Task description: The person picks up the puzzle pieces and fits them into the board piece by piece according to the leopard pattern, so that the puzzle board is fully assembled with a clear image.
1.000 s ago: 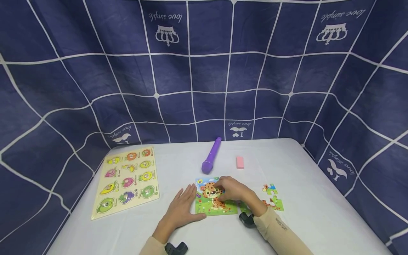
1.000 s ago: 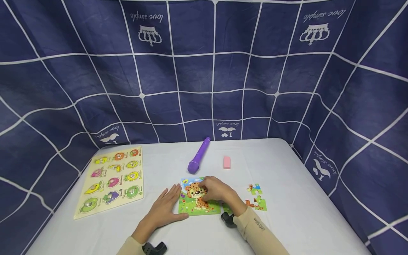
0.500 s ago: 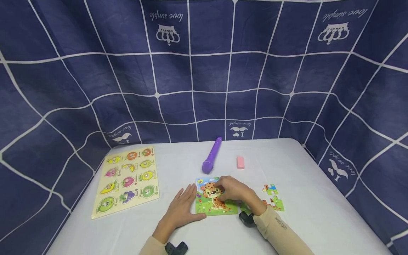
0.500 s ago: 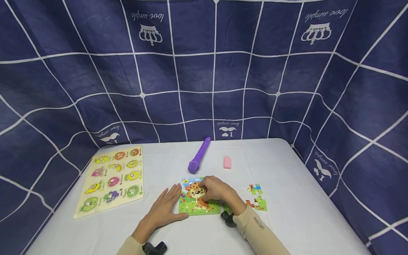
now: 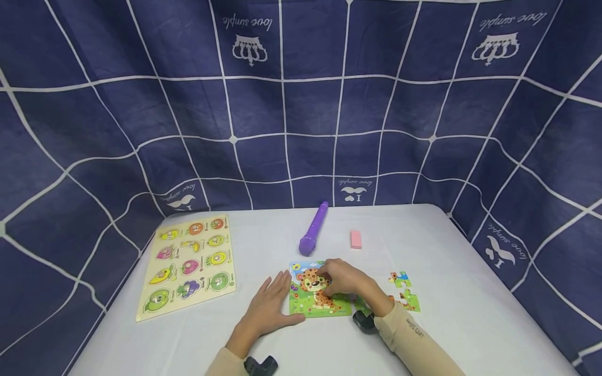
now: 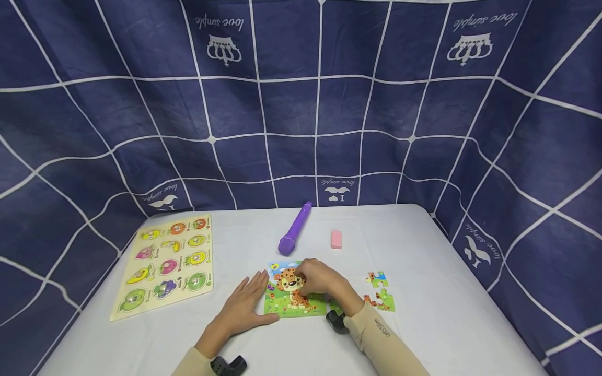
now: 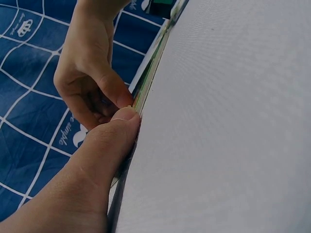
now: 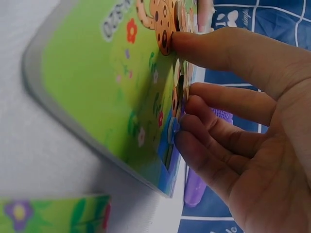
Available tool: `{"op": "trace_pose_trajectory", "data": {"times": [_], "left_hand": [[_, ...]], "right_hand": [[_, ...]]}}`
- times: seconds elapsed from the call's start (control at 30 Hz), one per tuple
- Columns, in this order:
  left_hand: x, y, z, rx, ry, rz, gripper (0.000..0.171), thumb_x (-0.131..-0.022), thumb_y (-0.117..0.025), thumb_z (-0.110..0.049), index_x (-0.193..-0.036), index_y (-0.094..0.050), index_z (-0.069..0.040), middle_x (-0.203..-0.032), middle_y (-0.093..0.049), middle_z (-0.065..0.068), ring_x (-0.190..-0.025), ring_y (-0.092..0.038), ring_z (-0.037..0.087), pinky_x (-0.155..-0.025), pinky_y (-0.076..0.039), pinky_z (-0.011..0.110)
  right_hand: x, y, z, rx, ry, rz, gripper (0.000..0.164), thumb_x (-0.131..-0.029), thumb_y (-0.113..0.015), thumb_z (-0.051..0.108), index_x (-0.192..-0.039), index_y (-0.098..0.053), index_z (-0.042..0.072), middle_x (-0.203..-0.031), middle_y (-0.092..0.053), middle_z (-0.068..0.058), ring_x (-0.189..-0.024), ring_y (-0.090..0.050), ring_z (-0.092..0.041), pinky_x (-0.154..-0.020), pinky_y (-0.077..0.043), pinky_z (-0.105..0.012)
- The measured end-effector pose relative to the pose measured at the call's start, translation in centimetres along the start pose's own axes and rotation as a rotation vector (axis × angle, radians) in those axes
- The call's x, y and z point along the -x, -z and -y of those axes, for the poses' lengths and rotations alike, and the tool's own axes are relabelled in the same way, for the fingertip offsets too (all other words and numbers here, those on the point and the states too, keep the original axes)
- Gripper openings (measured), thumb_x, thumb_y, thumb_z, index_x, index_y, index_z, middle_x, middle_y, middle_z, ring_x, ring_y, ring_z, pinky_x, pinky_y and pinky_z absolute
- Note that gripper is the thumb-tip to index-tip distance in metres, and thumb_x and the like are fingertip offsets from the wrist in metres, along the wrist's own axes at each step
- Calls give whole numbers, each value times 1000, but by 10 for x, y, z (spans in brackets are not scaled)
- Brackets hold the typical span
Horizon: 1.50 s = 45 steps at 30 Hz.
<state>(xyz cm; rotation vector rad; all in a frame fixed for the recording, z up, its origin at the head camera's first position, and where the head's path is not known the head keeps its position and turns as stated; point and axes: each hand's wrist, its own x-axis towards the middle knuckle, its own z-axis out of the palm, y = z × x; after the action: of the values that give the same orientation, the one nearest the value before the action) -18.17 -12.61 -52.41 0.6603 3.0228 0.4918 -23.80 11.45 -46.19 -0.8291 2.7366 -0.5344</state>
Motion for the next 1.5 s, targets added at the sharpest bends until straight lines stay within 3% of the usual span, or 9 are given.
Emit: {"op": "trace_pose_trajectory", "data": {"times": [0.3, 0.57, 0.93, 1.2, 1.33, 1.5], "left_hand": [[1, 0, 0, 0, 1, -1, 114, -73, -47, -87, -153, -28, -8, -162, -25, 6, -151, -23, 22, -124, -18, 45], [2, 0, 3, -11, -4, -12, 114, -73, -47, -86, -153, -28, -7, -162, -26, 6, -151, -23, 22, -124, -19, 45], [1, -2, 2, -6, -9, -7, 115, -73, -45, -88, -153, -27, -8, -162, -24, 5, -151, -22, 21, -124, -18, 45], [1, 0, 1, -14, -11, 0, 114, -74, -45, -87, -153, -27, -8, -162, -24, 5, -151, -22, 21, -124, -19, 44], [1, 1, 1, -13, -5, 7, 114, -74, -46, -87, -154, -27, -8, -162, -24, 5, -151, -22, 21, -124, -18, 44], [1, 0, 1, -7, -5, 7, 114, -74, -46, -87, -154, -27, -8, -162, -23, 5, -151, -22, 21, -124, -18, 45]], "right_hand": [[2, -3, -1, -22, -27, -4, 50, -74, -83, 26, -119, -69, 8, -100, -64, 3, -87, -52, -10, -81, -51, -30], [2, -2, -1, -60, 11, -43, 42, -76, -82, 25, -113, -72, 9, -94, -63, 3, -82, -53, -10, -74, -50, -26], [-3, -6, 0, -39, 12, -29, 33, -79, -79, 22, -108, -73, 10, -97, -66, 3, -85, -56, -8, -78, -53, -26], [-5, -4, 1, -49, 25, -34, 31, -79, -79, 20, -107, -74, 9, -95, -68, 3, -83, -57, -7, -75, -52, -24], [-6, -2, 3, -52, 44, -44, 24, -78, -80, 19, -99, -74, 9, -87, -66, 2, -75, -52, -7, -66, -47, -21], [-6, -3, 4, -50, 48, -43, 25, -77, -80, 20, -98, -74, 8, -84, -65, 3, -73, -49, -6, -65, -45, -20]]}}
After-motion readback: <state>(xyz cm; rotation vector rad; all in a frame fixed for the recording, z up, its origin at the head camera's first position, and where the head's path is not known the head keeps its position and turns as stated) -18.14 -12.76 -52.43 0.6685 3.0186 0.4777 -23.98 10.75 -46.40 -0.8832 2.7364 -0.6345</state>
